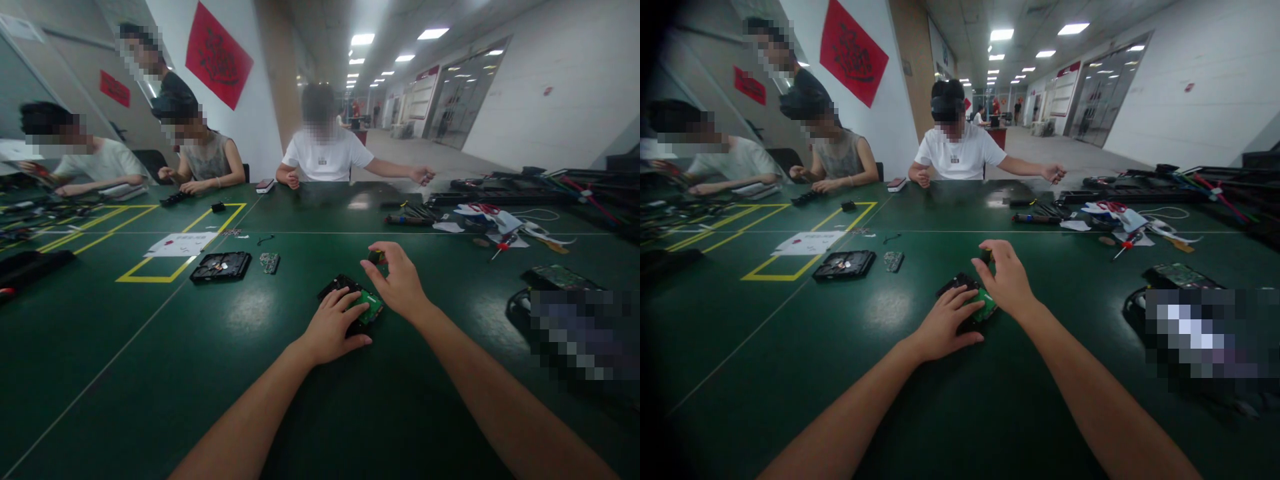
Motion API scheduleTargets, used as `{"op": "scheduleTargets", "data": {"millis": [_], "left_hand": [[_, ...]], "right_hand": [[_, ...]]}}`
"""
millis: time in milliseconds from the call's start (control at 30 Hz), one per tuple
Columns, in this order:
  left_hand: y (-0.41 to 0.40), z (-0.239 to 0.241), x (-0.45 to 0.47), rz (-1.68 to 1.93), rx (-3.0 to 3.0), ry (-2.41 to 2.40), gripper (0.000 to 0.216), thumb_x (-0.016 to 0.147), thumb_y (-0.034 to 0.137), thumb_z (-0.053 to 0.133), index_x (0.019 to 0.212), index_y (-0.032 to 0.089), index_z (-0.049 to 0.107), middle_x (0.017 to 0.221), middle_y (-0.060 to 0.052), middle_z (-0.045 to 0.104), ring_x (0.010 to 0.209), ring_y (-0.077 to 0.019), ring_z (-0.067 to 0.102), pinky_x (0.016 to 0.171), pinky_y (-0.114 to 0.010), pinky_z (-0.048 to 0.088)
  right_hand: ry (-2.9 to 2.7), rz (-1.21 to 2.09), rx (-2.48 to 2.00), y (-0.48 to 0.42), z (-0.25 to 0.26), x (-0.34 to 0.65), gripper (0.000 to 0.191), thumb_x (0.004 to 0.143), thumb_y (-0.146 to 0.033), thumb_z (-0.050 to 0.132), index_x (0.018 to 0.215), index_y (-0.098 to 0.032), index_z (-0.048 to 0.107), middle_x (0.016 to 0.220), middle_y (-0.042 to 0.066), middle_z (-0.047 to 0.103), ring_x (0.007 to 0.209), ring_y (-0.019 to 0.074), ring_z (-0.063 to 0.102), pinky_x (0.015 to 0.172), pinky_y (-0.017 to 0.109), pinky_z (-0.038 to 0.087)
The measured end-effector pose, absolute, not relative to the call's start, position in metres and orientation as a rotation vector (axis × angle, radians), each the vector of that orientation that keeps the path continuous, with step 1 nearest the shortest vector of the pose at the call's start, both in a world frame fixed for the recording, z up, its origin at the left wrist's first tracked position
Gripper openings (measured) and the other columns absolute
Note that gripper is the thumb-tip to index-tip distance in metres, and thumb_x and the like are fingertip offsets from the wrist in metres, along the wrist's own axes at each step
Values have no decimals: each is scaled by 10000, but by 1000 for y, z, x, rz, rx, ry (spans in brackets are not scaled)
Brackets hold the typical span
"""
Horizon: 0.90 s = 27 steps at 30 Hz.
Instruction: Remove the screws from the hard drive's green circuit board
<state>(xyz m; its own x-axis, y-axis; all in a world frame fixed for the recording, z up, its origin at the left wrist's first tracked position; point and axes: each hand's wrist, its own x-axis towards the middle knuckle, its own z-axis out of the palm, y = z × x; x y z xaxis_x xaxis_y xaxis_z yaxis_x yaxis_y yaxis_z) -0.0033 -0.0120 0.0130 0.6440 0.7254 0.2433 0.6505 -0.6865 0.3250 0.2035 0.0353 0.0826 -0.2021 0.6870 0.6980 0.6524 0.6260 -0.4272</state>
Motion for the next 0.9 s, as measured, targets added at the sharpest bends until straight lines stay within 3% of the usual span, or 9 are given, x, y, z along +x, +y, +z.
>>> {"op": "scheduleTargets", "data": {"millis": [100, 300, 433, 567, 767, 900], "left_hand": [[-12, 13, -4, 535, 2651, 1122, 754, 897, 669, 666, 1525, 290, 490, 1603, -91, 444, 1525, -382, 304, 1237, -593, 255], [-12, 12, -3, 543, 2646, 1121, 746, 895, 662, 672, 1517, 288, 500, 1597, -91, 453, 1520, -380, 311, 1238, -583, 253], [-12, 14, -3, 541, 2649, 1126, 736, 900, 663, 664, 1512, 286, 505, 1600, -91, 450, 1522, -380, 307, 1239, -588, 251], [-12, 13, -3, 531, 2650, 1130, 743, 898, 674, 660, 1513, 287, 506, 1605, -87, 442, 1525, -380, 302, 1241, -588, 250], [-12, 13, -4, 538, 2646, 1123, 753, 895, 670, 669, 1525, 299, 488, 1605, -80, 440, 1524, -379, 302, 1240, -593, 251], [-12, 13, -4, 542, 2639, 1117, 748, 895, 669, 668, 1517, 288, 501, 1598, -93, 448, 1519, -382, 310, 1239, -591, 250]], "right_hand": [[-1863, -28, -1110, 37, 82, 206, 194, 967, -341, 620, 1134, -244, 606, 1145, 117, 613, 984, 276, 645, 886, 461, 550], [-1821, 121, -1080, 37, 80, 205, 336, 964, -269, 608, 1295, -249, 551, 1207, 99, 677, 950, 243, 689, 894, 440, 567], [-1853, 86, -1045, 35, 82, 205, 266, 966, -316, 613, 1225, -252, 597, 1207, 110, 649, 1027, 265, 672, 906, 450, 567], [-1861, 38, -1080, 35, 85, 206, 216, 976, -335, 606, 1175, -251, 615, 1179, 115, 628, 968, 261, 673, 885, 458, 569], [-1929, 141, -1059, 33, 85, 206, 336, 1009, -244, 513, 1343, -249, 552, 1250, 103, 691, 1035, 259, 691, 939, 459, 552], [-1963, 149, -1057, 33, 89, 205, 337, 1006, -242, 515, 1339, -232, 569, 1266, 108, 697, 1049, 256, 697, 953, 450, 545]]}}
